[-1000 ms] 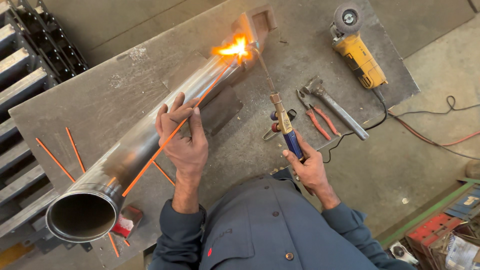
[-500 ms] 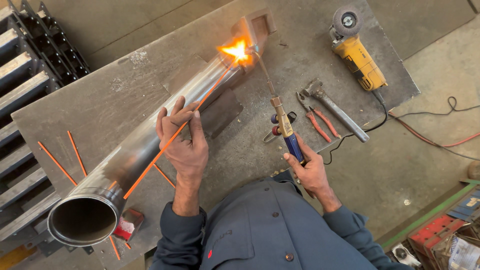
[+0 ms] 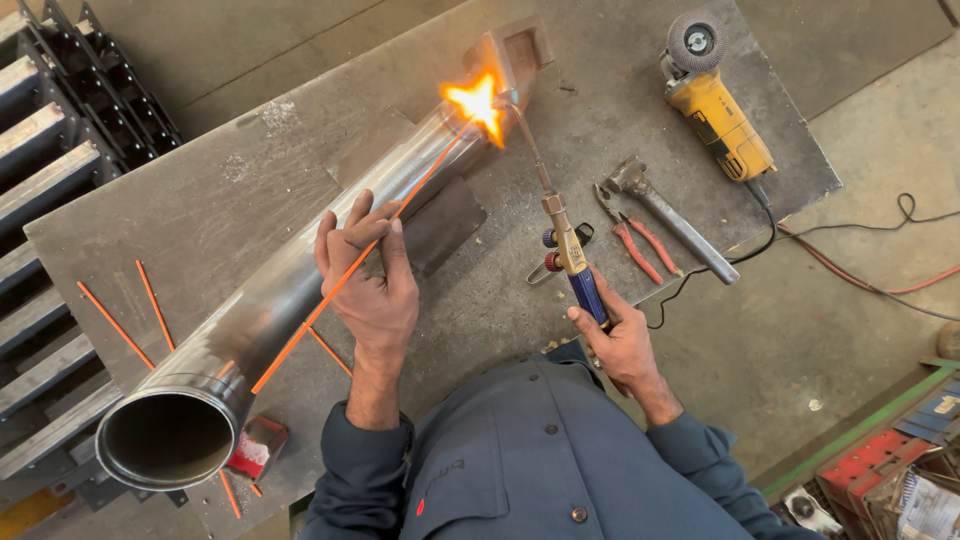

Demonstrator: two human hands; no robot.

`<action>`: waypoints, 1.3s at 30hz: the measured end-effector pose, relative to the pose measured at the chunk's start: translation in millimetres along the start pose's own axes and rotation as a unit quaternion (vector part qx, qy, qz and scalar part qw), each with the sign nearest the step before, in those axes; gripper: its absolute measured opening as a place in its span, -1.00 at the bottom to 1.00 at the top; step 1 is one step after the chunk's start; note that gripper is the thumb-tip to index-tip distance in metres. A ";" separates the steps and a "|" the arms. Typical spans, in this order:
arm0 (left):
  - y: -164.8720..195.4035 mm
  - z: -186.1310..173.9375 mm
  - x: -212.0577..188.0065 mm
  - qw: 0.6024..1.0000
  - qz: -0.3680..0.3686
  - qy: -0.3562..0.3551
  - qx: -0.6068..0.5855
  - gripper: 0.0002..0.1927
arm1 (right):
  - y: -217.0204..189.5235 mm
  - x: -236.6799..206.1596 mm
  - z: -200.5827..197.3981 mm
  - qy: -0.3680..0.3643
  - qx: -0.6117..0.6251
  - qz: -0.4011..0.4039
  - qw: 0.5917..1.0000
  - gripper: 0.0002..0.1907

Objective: The person holds a curved metal pipe steady on a steel workbench with one hand while heating the pipe's joint with a gas torch in the other hand, feeding an orange filler rod into the flame-welded seam. At the end they set the torch down and reach for the angle grinder.

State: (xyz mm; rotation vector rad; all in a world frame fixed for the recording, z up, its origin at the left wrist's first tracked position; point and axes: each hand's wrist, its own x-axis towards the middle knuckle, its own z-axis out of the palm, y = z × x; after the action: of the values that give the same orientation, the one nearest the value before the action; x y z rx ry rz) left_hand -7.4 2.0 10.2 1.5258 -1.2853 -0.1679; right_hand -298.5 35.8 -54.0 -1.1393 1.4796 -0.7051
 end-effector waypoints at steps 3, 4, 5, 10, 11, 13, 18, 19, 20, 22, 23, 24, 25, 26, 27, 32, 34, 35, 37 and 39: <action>0.3 0.4 0.3 1.000 0.001 0.000 0.002 -0.87 | 0.9 0.3 0.1 0.002 0.001 -0.005 1.000 -0.25; 0.5 0.6 0.1 1.000 0.001 0.000 0.002 -0.87 | 1.5 -0.2 -0.4 0.003 0.001 -0.002 1.000 -0.25; 0.5 0.9 0.2 1.000 0.002 0.001 0.002 -0.86 | 1.8 -0.5 -0.8 0.004 0.001 0.001 1.000 -0.25; -0.6 1.5 -0.4 1.000 0.002 0.000 0.000 -0.86 | 3.1 -0.7 -1.5 -0.001 -0.001 -0.003 1.000 -0.25; -1.1 1.6 -0.1 1.000 0.002 0.000 -0.001 -0.85 | 3.0 -0.4 -1.2 -0.001 -0.001 -0.004 1.000 -0.25; -0.9 1.4 -1.0 1.000 0.002 0.001 -0.001 -0.86 | 3.2 -0.7 -1.7 -0.002 -0.003 -0.004 1.000 -0.25; -0.7 -0.6 -2.7 1.000 0.006 0.000 0.002 -0.87 | 3.8 -0.9 -2.1 -0.005 0.001 -0.005 1.000 -0.25; -0.7 -0.9 -2.5 1.000 0.005 0.000 0.002 -0.87 | 3.8 -0.7 -1.8 -0.004 -0.001 -0.006 1.000 -0.25; -0.2 -0.8 -2.8 1.000 0.004 0.000 0.002 -0.87 | 4.1 -0.7 -2.0 -0.003 -0.004 -0.007 1.000 -0.25; 0.5 -0.4 -2.9 1.000 0.003 -0.001 0.002 -0.86 | 4.6 -0.8 -2.2 -0.004 -0.007 -0.011 1.000 -0.25; 0.5 0.1 -2.1 1.000 0.003 -0.001 0.001 -0.86 | 4.5 -0.5 -2.0 -0.006 -0.009 -0.014 1.000 -0.25; 0.2 1.6 -1.8 1.000 0.002 -0.001 0.001 -0.86 | 5.5 -0.2 -2.4 -0.007 -0.010 -0.017 1.000 -0.25; -0.4 2.8 -1.4 1.000 0.005 0.000 0.001 -0.86 | 6.5 0.3 -2.5 -0.005 -0.007 -0.017 1.000 -0.25; -1.4 3.7 -1.1 1.000 0.006 0.000 0.002 -0.86 | 7.7 0.9 -2.3 -0.002 -0.004 -0.016 1.000 -0.25; -2.3 4.1 -1.3 1.000 0.007 0.000 0.003 -0.86 | 9.1 1.2 -1.9 -0.001 -0.001 -0.014 1.000 -0.25; -4.2 6.0 -4.0 1.000 0.001 -0.008 0.004 -0.86 | 15.3 4.9 -2.1 0.005 0.013 -0.005 1.000 -0.26; -4.4 7.0 -5.7 1.000 -0.004 -0.011 0.001 -0.86 | 17.4 4.5 -2.4 0.006 0.021 0.001 1.000 -0.26; -5.0 7.8 -5.4 1.000 -0.005 -0.012 -0.002 -0.86 | 17.7 5.0 -2.9 0.005 0.022 0.002 1.000 -0.26; -5.0 8.8 -4.0 1.000 -0.004 -0.012 -0.005 -0.86 | 16.6 5.7 -3.3 0.001 0.027 -0.002 1.000 -0.26; -5.4 9.0 -2.3 1.000 -0.002 -0.012 -0.004 -0.86 | 15.0 6.3 -2.8 -0.005 0.035 -0.011 0.999 -0.26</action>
State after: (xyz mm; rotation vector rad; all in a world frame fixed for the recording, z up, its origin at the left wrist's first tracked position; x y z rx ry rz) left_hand -11.1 -2.6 1.2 1.5246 -1.2986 -0.1940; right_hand -305.0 35.1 -69.1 -1.1052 1.4248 -0.7606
